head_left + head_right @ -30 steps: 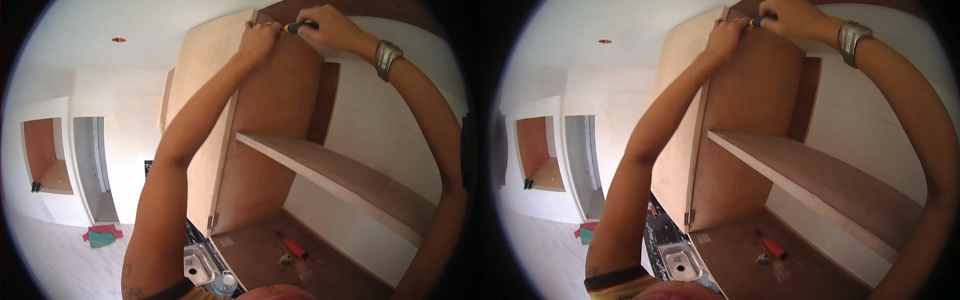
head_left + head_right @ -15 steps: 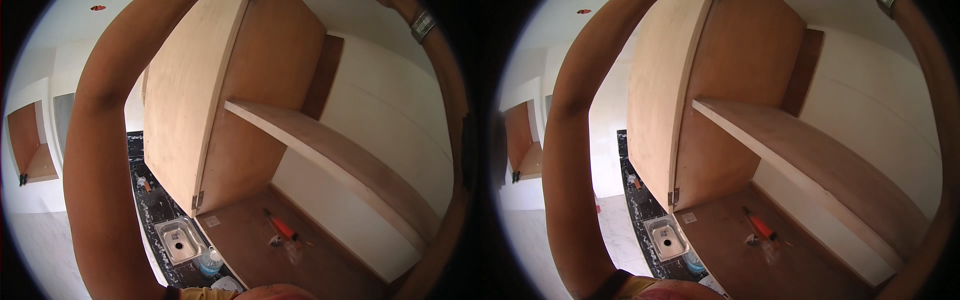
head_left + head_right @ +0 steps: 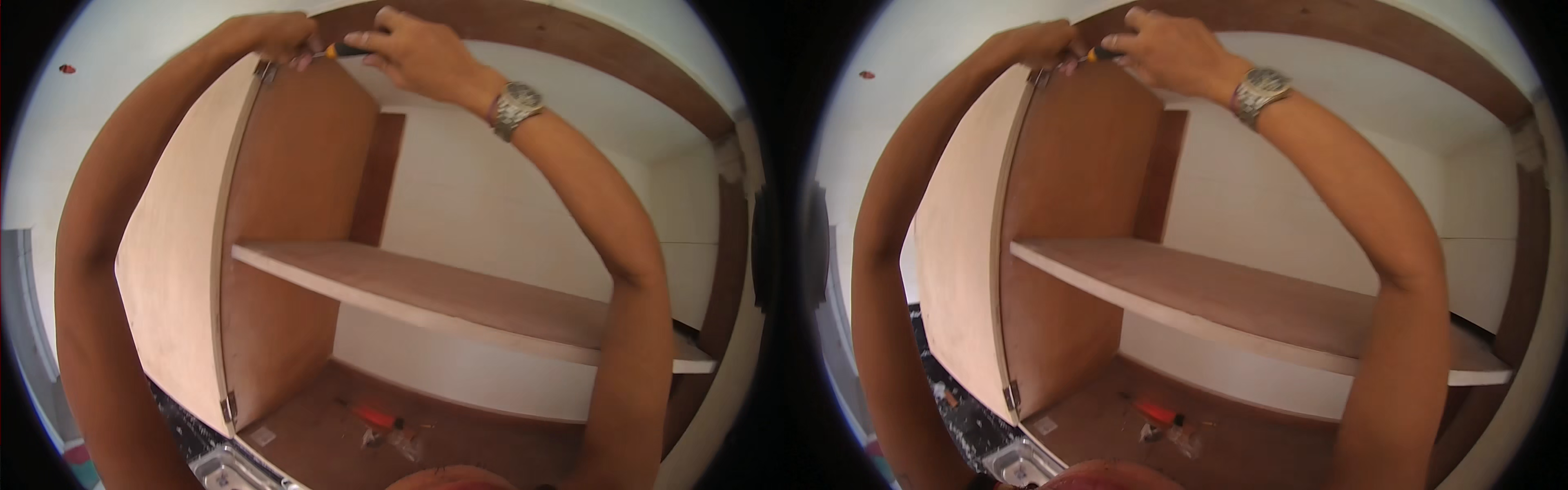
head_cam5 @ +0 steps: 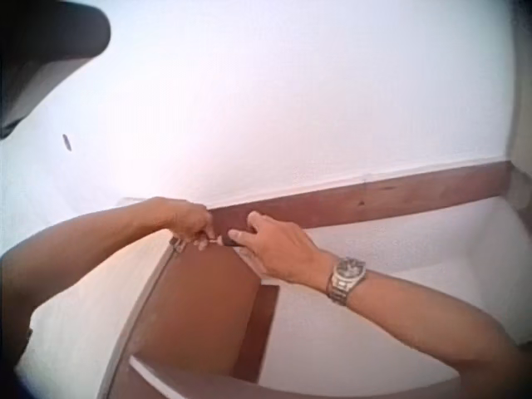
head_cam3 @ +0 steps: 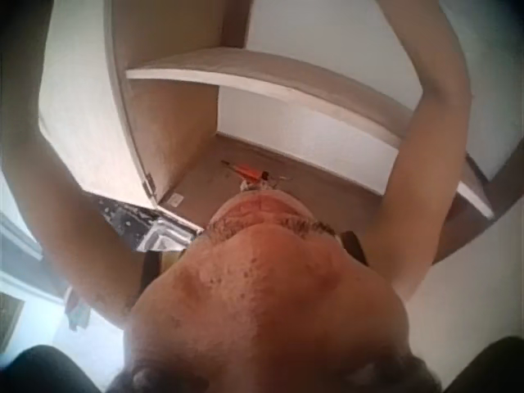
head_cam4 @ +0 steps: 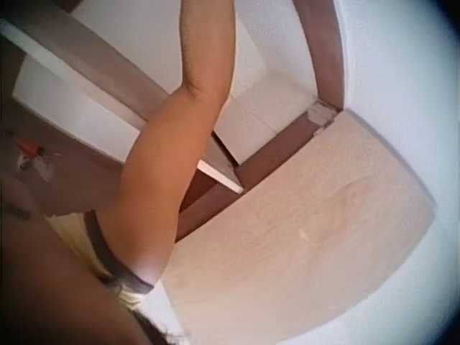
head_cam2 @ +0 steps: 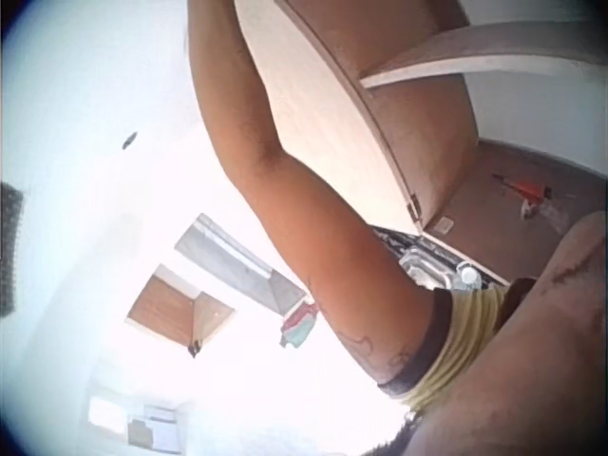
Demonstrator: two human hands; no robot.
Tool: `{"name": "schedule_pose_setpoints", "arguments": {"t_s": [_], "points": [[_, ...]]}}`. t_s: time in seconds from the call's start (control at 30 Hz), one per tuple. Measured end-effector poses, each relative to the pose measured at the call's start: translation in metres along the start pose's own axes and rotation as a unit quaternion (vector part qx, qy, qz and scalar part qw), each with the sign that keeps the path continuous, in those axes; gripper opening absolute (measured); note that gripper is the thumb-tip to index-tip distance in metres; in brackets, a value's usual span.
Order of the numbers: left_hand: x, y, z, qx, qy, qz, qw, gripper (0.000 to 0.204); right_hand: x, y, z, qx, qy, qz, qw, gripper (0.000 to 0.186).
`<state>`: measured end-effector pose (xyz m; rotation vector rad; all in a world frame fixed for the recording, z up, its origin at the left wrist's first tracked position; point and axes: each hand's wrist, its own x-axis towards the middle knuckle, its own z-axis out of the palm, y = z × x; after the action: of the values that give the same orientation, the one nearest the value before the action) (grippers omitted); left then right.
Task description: The person uses a screwdriver to secure a hinge on a cabinet door and then closes the door.
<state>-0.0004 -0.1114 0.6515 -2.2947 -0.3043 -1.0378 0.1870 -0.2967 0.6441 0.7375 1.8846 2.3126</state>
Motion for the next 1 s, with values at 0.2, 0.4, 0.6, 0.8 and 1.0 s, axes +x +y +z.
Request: {"name": "schedule_pose_setpoints", "arguments": {"t_s": [0.2, 0.4, 0.6, 0.8, 1.0], "points": [[0.004, 0.017, -0.025, -0.016, 0.053, 0.012, 0.998, 0.013, 0.028, 0.035, -0.026, 0.408, -0.193, 0.455, 0.768, 0.033], [-0.002, -0.018, -0.009, 0.016, 0.039, -0.048, 0.998, 0.012, 0.010, 0.008, -0.010, 0.002, -0.010, 0.006, 1.000, 0.034], [0.010, 0.001, -0.033, 0.060, -0.013, 0.069, 0.996, 0.018, 0.039, 0.034, -0.042, 0.413, -0.182, 0.472, 0.757, 0.028], [0.002, 0.010, -0.021, -0.023, -0.029, -0.018, 0.999, 0.018, 0.011, 0.022, -0.027, -0.027, 0.077, -0.183, 0.980, 0.023], [0.010, -0.011, -0.025, -0.023, -0.005, -0.019, 1.000, 0.010, 0.068, 0.030, -0.054, 0.371, -0.171, 0.446, 0.796, 0.031]]}}
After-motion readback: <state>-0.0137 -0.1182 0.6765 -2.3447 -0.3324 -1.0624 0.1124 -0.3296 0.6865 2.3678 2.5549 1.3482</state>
